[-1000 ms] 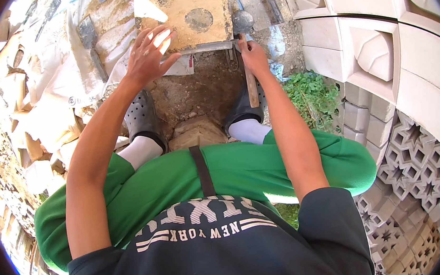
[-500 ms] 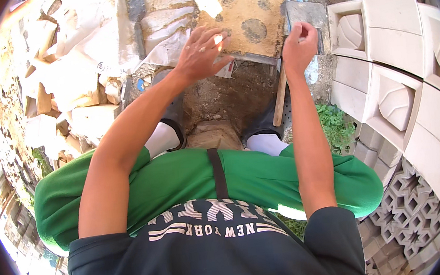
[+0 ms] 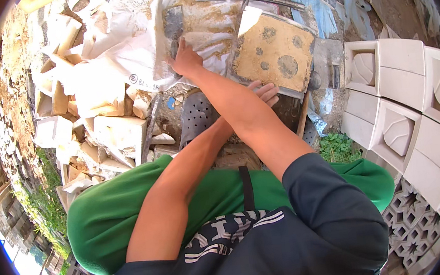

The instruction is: The person taps a mold with a mallet, then scrapes, smooths, and pats the surface using a trowel and by hand.

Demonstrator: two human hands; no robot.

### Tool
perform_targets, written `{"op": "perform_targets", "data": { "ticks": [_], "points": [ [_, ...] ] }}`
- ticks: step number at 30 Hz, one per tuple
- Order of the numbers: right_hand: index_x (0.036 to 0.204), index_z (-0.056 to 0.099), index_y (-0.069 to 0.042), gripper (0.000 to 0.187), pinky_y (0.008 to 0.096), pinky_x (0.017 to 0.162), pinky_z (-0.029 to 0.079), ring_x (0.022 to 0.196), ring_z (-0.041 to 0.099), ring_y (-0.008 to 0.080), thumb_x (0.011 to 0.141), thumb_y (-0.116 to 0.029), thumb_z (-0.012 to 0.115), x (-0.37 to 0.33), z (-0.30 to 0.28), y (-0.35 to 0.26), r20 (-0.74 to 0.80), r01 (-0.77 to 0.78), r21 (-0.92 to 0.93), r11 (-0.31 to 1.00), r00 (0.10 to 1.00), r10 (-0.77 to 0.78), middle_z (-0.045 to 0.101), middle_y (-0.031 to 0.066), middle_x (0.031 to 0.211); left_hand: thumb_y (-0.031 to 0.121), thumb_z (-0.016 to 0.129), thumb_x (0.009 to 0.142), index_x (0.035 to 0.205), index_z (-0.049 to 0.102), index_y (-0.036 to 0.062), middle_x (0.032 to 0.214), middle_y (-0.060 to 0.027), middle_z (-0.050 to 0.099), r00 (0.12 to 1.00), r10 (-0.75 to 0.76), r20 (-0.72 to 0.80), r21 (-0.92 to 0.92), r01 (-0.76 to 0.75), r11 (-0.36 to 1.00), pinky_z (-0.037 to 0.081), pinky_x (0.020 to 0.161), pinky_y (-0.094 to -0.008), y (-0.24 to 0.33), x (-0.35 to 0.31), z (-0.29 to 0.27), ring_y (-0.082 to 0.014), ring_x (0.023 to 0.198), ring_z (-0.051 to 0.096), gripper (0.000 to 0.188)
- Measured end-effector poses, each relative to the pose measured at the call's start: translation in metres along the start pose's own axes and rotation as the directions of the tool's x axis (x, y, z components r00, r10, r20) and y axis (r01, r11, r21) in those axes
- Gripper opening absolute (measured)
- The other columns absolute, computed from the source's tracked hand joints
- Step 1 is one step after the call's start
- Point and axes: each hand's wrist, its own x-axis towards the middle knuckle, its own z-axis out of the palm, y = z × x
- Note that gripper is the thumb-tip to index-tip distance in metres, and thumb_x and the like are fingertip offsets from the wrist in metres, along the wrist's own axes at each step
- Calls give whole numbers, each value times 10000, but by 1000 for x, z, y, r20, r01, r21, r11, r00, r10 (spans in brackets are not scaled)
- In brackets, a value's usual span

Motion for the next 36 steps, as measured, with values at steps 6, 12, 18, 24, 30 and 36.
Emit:
{"op": "perform_targets", "data": {
  "ticks": [6, 12, 18, 24, 30, 36],
  "points": [
    [1507, 200, 136, 895, 475, 879, 564, 1067, 687, 391, 904, -351, 647, 21, -2, -2, -43, -51, -4, 999, 998, 51, 613, 278, 1268, 342, 528, 1009, 1372, 527, 26, 1591, -113, 370, 1000, -13, -28, -106, 10, 994, 243, 1230, -485, -2, 34, 4, -260, 1499, 301, 481],
    [1445, 424, -3, 661, 448, 783, 578, 850, 738, 326, 867, -258, 615, -31, -95, 4, -272, 154, 195, 969, 958, -97, 709, 267, 1048, 349, 549, 982, 1384, 528, 44, 1580, -126, 387, 998, 31, -56, 25, -29, 999, 252, 1228, -487, -42, 23, 26, -282, 1479, 337, 505],
    [1420, 526, -95, 575, 369, 706, 498, 812, 652, 271, 908, -318, 662, -155, -200, 118, -565, 64, 336, 940, 812, 147, 680, 176, 1011, 468, 579, 948, 1482, 445, 83, 1588, -133, 378, 949, 61, 310, -58, -45, 997, 246, 1231, -443, -53, 42, -14, -288, 1488, 320, 672],
    [1419, 539, -54, 584, 434, 1000, 495, 1175, 643, 391, 913, -325, 650, -224, -176, 166, -460, -188, 402, 896, 804, 376, 653, 245, 1275, 533, 493, 991, 1517, 405, 90, 1601, -153, 355, 972, -213, 103, 286, 176, 942, 209, 1237, -455, -100, 41, -44, -318, 1497, 297, 693],
    [1425, 524, -21, 538, 456, 1055, 464, 1229, 594, 433, 950, -261, 605, -257, -127, 138, -436, -136, 279, 951, 864, 251, 610, 282, 1322, 493, 433, 1023, 1517, 387, 48, 1573, -229, 373, 536, -810, -239, -12, 832, 554, 248, 1202, -482, -104, 57, -25, -385, 1463, 340, 667],
    [1424, 515, 2, 540, 460, 1042, 467, 1216, 592, 452, 971, -289, 559, -252, -123, 126, -406, -179, 305, 935, 864, 298, 620, 298, 1291, 438, 400, 1036, 1495, 382, 24, 1421, -282, 519, 448, -877, -172, -291, 828, 480, 394, 1085, -512, -84, 59, -5, -447, 1290, 515, 618]
  ]
}}
